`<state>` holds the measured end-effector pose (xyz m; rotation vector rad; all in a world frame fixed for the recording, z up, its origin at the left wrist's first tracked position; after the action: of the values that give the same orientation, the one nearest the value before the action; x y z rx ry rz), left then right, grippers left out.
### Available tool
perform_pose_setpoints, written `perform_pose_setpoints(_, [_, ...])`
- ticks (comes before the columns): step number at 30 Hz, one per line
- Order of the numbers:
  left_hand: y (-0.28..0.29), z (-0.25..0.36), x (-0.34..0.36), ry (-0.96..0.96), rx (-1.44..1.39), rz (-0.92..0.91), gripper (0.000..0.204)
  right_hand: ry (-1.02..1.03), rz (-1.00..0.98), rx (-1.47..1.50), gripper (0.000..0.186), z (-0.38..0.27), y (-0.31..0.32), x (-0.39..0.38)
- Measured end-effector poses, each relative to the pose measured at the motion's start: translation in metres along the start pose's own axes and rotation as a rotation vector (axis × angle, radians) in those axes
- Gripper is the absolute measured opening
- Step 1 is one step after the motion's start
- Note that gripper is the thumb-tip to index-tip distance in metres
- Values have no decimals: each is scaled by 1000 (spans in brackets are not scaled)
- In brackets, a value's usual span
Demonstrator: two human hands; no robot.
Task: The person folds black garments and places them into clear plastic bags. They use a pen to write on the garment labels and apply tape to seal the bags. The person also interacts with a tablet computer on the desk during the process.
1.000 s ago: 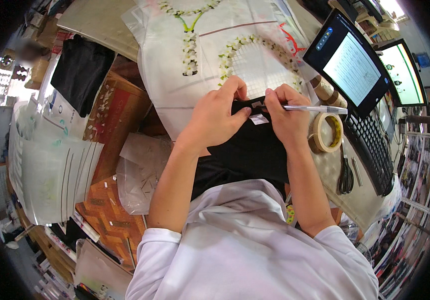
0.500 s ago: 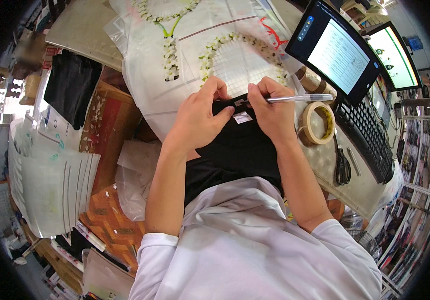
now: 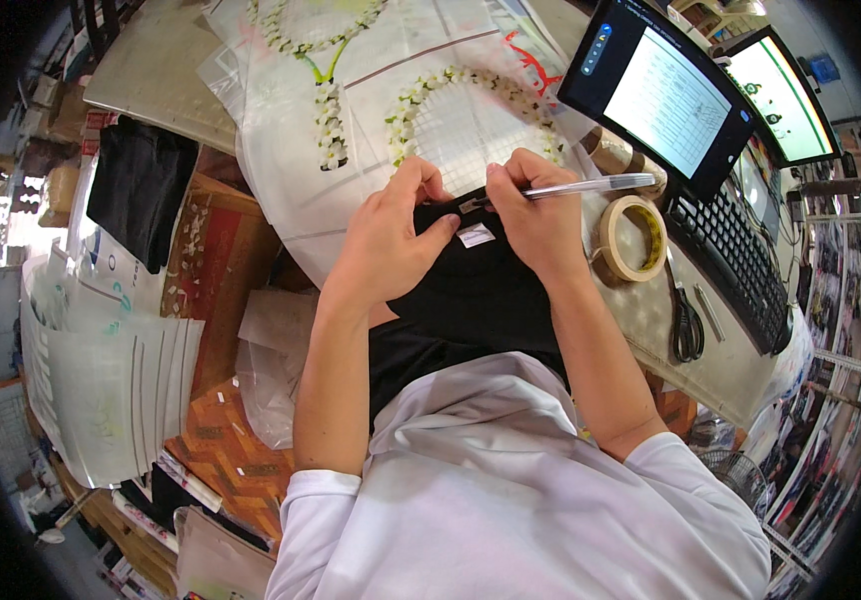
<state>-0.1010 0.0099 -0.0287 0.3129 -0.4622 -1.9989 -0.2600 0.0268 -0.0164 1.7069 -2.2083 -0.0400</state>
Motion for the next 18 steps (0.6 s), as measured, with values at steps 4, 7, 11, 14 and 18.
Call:
perform_pose_setpoints(4, [0, 1, -1, 9, 7, -3, 28, -6, -5, 28, 35, 5, 0, -1])
perform_pose_setpoints(7, [0, 0, -2, -12, 5, 18, 28, -22, 4, 37, 35, 6, 1, 0])
perform_pose_setpoints(11, [-1, -5, -1, -50, 39, 53, 29, -7, 3, 33, 34, 4, 1, 0])
perform_pose_setpoints(14, [-1, -1, 0, -26, 14, 24, 28, -13, 4, 25, 34, 5, 3, 0])
perform_pose_setpoints(18, [1, 0, 4, -147, 74, 92, 31, 11, 34, -3, 32, 6, 4, 5])
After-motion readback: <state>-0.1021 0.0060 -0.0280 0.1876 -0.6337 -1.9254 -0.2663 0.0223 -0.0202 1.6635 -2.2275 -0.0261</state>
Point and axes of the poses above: each hand's wrist, its own x-axis towards the middle knuckle, its own y-axis out of the back of the hand, z = x × y, the point moved 5 cm from there along x, towards the middle knuckle, and after that the axes turned 7 degrees about x, right-handed, at the moved point
